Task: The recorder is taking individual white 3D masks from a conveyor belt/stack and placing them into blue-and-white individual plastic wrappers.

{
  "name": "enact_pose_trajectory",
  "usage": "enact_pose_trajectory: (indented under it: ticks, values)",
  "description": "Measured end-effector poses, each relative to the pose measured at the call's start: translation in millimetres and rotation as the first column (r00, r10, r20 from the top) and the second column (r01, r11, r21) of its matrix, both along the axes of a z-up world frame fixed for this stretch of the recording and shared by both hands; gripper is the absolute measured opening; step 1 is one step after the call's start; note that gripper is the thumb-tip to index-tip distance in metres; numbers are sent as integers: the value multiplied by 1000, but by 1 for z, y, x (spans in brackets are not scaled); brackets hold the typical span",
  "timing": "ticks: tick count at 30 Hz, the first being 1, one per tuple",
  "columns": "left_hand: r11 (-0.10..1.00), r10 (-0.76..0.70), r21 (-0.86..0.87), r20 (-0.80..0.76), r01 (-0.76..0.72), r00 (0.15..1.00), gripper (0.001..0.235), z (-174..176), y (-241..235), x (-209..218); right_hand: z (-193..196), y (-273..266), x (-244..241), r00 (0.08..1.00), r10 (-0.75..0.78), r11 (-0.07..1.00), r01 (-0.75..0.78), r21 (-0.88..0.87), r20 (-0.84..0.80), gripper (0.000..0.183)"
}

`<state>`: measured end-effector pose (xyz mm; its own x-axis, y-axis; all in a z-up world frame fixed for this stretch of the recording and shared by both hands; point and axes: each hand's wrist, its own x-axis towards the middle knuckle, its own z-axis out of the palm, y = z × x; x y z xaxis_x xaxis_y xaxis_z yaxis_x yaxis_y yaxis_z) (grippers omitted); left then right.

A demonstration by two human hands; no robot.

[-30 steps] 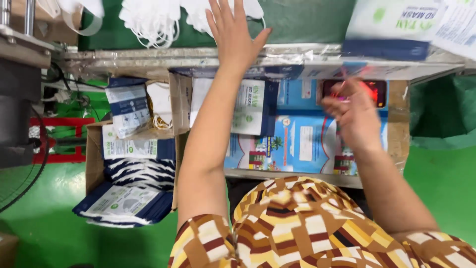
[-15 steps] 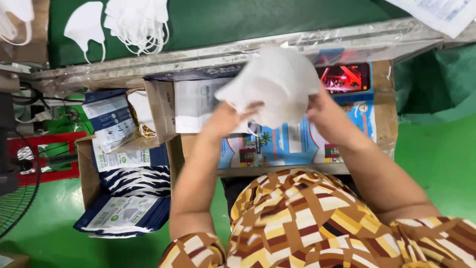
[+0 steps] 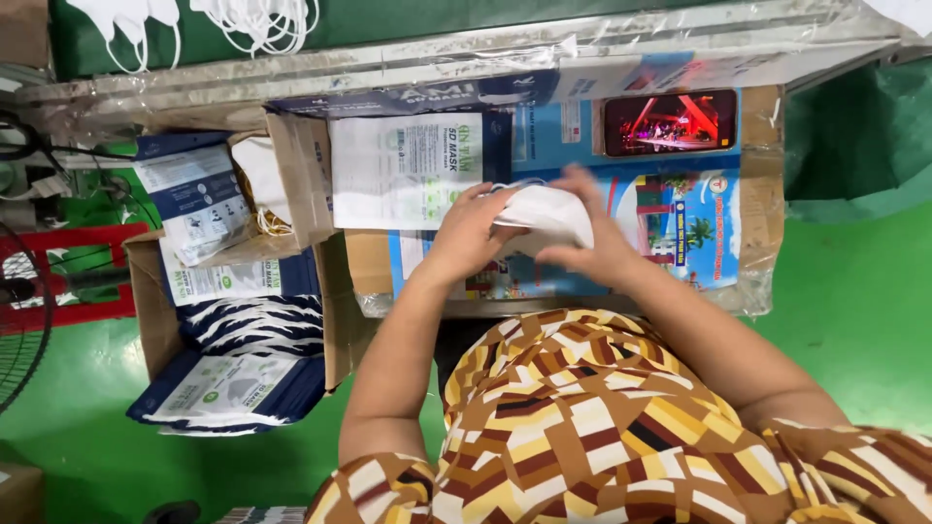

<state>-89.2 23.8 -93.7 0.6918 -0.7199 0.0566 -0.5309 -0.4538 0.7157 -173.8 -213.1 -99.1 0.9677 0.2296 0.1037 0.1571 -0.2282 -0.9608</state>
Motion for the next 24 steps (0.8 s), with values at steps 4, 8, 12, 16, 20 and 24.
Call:
enact_pose_trajectory:
  ticks: [4,8,12,16,20,24]
  values:
    - [999,-30,48,118,24,993,60,33,-9,-6,38,-10,-2,913,-244,949,294,-114,326,115]
    - [999,-44,-2,106,45,993,72,43,-20,-11,-1,-5,-10,973,-181,890,225,-396,145,108]
    - [993,113,-50,85,-109,990,76,24,-8,-26,-39,-9,-20,992,-116,860,127,-494,54,64]
    - [989,122,-112,279,-94,953,79,38,-18,-26,-4,5,-5,921,-116,899,256,-356,371,88]
    - [996,77,15,345,-87,935,85,-7,-33,-17,-3,9,19,954,-166,959,215,-186,248,95]
    - [967,251,-25,268,-254,930,69,19,-34,-12,-17,0,17,938,-151,931,241,-275,312,42]
